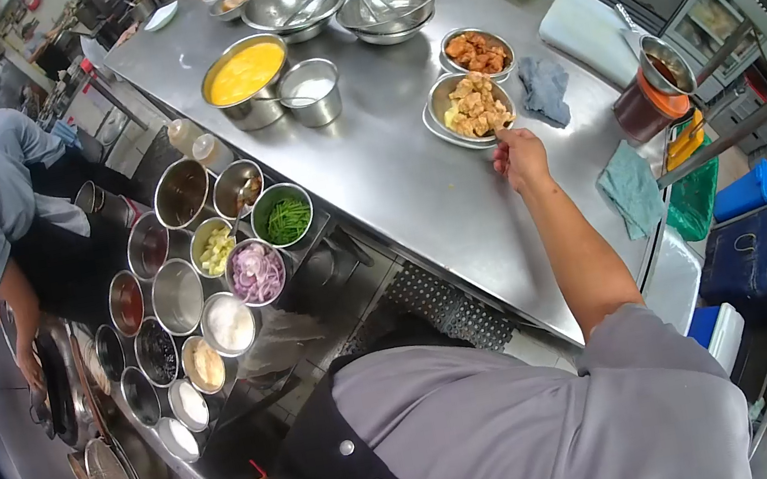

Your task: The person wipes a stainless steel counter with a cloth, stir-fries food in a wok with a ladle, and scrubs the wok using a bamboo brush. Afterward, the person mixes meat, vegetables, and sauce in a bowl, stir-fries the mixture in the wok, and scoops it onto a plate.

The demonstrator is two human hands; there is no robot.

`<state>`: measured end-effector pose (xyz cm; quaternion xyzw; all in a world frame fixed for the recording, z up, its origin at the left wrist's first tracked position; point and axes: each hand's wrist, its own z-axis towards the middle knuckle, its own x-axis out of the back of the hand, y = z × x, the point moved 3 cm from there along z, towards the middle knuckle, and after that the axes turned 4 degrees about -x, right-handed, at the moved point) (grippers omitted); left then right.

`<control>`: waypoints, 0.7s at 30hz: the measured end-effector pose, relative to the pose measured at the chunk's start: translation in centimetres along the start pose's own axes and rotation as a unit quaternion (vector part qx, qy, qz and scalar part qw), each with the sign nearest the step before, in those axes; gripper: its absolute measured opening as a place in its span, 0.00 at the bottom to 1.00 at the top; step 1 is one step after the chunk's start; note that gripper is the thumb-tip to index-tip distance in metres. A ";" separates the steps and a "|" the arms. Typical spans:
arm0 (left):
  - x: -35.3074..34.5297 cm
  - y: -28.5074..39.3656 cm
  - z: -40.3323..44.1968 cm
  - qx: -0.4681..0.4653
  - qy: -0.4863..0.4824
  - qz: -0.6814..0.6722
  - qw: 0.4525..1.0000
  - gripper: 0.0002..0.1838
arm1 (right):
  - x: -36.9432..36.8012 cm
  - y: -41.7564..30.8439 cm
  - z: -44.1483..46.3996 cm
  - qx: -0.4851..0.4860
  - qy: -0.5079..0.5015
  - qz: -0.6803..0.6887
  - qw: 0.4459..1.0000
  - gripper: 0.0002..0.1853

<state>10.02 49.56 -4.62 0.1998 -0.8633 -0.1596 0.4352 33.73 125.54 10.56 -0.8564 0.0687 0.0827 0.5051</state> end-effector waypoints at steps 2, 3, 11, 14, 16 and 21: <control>0.0 0.5 0.1 0.002 -0.003 0.011 1.000 0.14 | 0.6 -0.5 1.5 0.019 -0.006 -0.023 1.000 0.10; 0.1 0.5 0.1 0.000 -0.003 0.015 1.000 0.14 | 0.7 -0.7 2.1 0.037 -0.014 -0.046 0.998 0.10; 2.9 0.4 -2.1 -0.021 0.035 0.010 0.999 0.12 | 1.4 -5.8 0.6 0.138 -0.080 -0.105 0.982 0.05; 4.4 4.5 -2.8 -0.067 0.050 -0.029 0.996 0.11 | -2.5 -5.8 -2.4 0.119 -0.194 -0.101 0.969 0.04; 6.8 10.6 -4.2 -0.098 0.042 -0.104 0.989 0.10 | -6.8 -4.1 -6.0 0.088 -0.269 -0.111 0.953 0.04; 11.4 23.8 -5.5 -0.187 -0.109 -0.406 0.888 0.13 | -19.7 8.2 -18.2 -0.045 -0.435 -0.164 0.884 0.08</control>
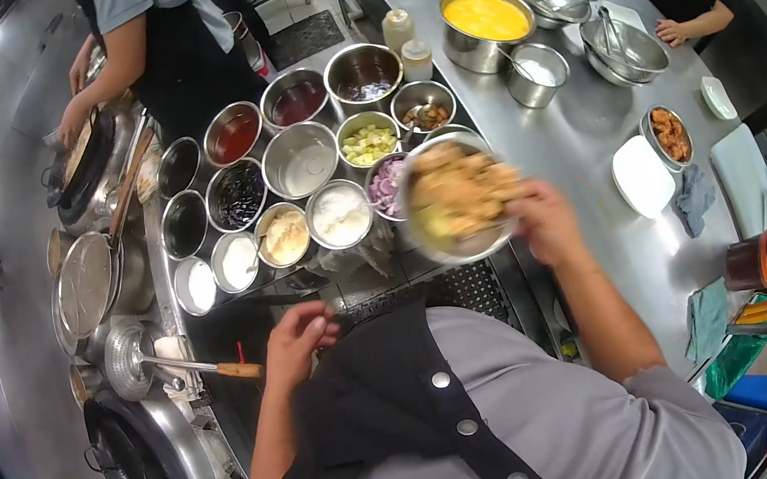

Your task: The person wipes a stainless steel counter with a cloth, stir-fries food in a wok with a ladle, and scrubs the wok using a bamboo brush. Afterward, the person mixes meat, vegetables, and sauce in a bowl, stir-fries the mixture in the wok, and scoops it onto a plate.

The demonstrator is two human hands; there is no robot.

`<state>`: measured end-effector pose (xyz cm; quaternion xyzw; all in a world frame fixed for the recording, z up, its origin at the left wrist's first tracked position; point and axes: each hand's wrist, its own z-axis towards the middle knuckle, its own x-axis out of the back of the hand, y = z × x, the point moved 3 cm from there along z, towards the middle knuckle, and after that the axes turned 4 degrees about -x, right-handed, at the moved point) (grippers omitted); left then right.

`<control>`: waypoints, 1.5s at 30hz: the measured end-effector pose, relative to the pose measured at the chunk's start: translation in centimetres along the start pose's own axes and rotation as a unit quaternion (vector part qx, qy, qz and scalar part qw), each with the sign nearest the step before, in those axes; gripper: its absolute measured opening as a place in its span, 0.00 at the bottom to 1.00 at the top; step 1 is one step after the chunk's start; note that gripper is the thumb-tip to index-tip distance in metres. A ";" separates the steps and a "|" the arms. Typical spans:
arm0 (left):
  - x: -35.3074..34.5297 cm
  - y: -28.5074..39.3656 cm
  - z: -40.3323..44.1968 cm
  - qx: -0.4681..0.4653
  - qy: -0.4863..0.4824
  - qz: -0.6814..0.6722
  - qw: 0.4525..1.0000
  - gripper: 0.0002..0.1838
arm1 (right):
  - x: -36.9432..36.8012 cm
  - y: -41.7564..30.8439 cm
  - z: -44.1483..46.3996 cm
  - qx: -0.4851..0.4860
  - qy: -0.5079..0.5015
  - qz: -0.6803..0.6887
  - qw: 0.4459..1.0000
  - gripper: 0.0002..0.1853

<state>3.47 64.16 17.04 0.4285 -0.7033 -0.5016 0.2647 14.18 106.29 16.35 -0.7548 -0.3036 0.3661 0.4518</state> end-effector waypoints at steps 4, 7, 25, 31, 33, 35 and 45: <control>-0.6 6.0 -0.4 -0.058 -0.017 -0.161 0.985 0.08 | -14.9 4.0 -0.3 -0.084 -0.159 0.016 0.984 0.06; 4.6 4.7 -1.3 -0.087 0.076 -0.175 0.978 0.04 | -20.1 5.5 -0.5 -0.095 -0.231 0.011 0.968 0.06; 3.8 2.7 2.9 -0.058 0.299 -0.242 0.921 0.05 | -12.0 -0.9 20.9 0.231 -0.126 -0.630 0.731 0.12; 0.2 2.8 4.9 -0.063 0.290 -0.229 0.927 0.05 | -3.6 -2.9 23.9 0.178 -0.076 -0.389 0.901 0.13; -0.8 3.4 5.8 -0.058 0.297 -0.221 0.927 0.05 | -2.4 -3.8 24.2 0.204 -0.044 -0.456 0.865 0.13; -1.7 3.8 6.5 -0.054 0.293 -0.218 0.929 0.05 | -2.3 -3.5 24.6 0.248 -0.053 -0.452 0.855 0.13; -4.1 5.8 7.8 -0.058 0.278 -0.199 0.938 0.05 | -1.6 -0.3 22.9 -0.056 -0.141 -0.213 0.965 0.14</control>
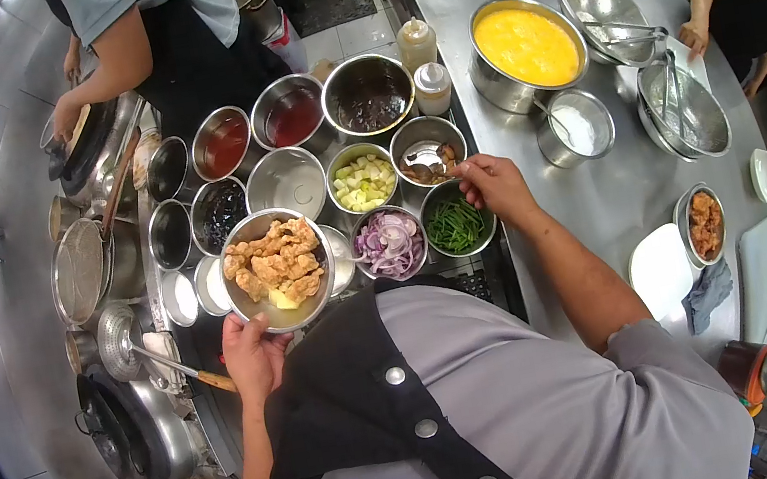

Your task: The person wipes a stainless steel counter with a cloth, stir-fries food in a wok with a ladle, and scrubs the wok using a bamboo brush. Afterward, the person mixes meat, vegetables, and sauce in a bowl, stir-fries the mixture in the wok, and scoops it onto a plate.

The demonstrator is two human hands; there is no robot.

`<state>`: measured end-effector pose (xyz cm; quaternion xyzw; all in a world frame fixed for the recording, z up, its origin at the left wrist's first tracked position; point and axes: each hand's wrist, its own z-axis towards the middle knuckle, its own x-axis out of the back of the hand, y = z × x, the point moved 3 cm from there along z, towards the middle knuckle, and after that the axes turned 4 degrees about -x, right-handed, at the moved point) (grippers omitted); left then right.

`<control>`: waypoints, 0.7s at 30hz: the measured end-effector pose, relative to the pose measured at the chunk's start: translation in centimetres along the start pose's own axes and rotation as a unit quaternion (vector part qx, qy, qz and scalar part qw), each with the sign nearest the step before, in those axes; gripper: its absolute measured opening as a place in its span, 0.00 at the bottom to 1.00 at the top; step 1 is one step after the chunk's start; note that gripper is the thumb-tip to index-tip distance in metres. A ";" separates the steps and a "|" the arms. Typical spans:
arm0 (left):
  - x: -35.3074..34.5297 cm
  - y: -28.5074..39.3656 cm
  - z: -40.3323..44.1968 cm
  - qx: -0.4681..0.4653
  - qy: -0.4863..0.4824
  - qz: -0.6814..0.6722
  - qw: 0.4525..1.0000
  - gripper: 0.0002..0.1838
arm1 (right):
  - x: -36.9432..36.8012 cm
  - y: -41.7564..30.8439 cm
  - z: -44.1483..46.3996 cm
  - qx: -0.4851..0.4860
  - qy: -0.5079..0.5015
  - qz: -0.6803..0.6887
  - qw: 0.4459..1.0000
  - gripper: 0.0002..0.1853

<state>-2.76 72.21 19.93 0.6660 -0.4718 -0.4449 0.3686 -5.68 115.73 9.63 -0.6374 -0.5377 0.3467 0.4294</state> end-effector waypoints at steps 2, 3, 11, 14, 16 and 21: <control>-0.8 0.3 -0.1 0.000 0.005 0.000 1.000 0.05 | 0.5 -0.3 -0.1 -0.011 0.006 0.126 0.992 0.14; -1.1 0.5 0.0 0.000 0.009 -0.002 1.000 0.05 | 1.0 -0.2 0.0 -0.009 0.006 0.126 0.992 0.14; -3.1 0.4 1.9 -0.003 -0.002 0.047 0.999 0.05 | 4.5 1.0 -0.7 -0.018 0.047 0.274 0.960 0.15; -4.2 -0.1 3.0 0.001 -0.017 0.066 0.998 0.06 | 5.0 0.6 -1.0 0.002 0.052 0.275 0.960 0.15; -5.1 -0.4 3.8 -0.001 -0.021 0.076 0.997 0.07 | 5.0 0.1 -1.4 0.012 0.045 0.283 0.958 0.15; -8.5 -0.6 5.7 0.029 -0.031 0.128 0.991 0.08 | 2.8 -4.7 -4.4 0.043 -0.015 0.243 0.969 0.16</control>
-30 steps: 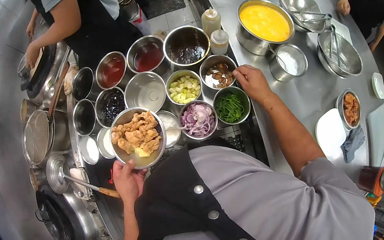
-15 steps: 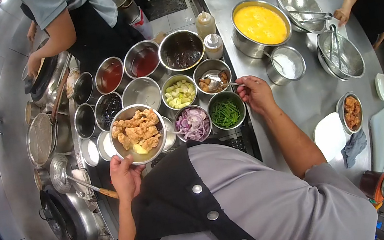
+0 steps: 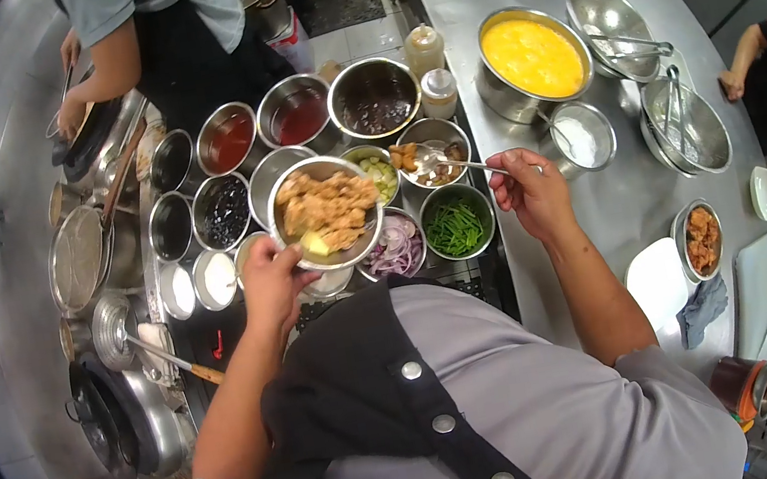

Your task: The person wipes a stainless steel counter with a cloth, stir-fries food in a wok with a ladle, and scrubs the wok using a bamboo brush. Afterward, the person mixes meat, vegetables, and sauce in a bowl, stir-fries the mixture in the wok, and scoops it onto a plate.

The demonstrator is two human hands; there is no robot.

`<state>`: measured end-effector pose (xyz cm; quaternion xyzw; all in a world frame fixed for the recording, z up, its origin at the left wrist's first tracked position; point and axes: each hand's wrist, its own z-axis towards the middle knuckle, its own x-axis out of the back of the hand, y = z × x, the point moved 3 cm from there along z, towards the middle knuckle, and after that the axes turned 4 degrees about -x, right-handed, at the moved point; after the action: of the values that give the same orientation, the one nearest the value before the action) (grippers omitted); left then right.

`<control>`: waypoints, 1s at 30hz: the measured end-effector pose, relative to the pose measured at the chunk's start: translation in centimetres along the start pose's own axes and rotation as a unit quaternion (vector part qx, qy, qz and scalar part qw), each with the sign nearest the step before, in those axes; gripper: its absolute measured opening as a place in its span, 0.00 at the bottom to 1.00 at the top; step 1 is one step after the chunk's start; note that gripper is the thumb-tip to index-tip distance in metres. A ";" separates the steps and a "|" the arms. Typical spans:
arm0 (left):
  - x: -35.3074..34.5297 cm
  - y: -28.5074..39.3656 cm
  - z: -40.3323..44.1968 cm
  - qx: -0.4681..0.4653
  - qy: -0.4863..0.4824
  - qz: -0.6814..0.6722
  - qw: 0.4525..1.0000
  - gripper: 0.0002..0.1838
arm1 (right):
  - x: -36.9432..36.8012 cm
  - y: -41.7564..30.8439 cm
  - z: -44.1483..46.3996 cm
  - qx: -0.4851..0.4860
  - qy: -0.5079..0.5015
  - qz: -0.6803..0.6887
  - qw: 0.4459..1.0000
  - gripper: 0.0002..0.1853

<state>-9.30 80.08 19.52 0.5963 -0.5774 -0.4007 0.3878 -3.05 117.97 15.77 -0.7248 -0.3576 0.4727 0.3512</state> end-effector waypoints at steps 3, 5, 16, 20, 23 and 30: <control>-1.9 0.1 1.5 0.021 -0.037 -0.025 0.999 0.09 | -3.8 -0.7 -1.2 0.009 -0.036 -0.016 0.999 0.16; -3.1 -0.3 2.1 0.079 -0.070 -0.082 0.991 0.08 | -4.7 -0.6 -1.1 0.016 -0.036 0.007 0.999 0.17; -3.4 -0.6 2.4 0.076 -0.072 -0.110 0.988 0.09 | -5.6 -0.2 -1.3 0.013 -0.034 -0.015 0.999 0.15; -2.9 -0.7 2.3 0.075 -0.069 -0.108 0.989 0.10 | -5.9 -0.1 -1.2 0.006 -0.038 -0.016 0.999 0.15; -2.5 -0.7 2.3 0.072 -0.069 -0.107 0.989 0.11 | -6.4 0.2 -1.0 0.012 -0.037 -0.025 0.999 0.15; -1.8 -0.8 1.9 0.070 -0.062 -0.112 0.989 0.11 | -6.8 0.9 -0.9 0.003 -0.034 -0.020 0.999 0.15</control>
<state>-10.80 81.86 18.09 0.6565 -0.5567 -0.4368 0.2613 -4.06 111.56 18.28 -0.6998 -0.3822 0.4909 0.3509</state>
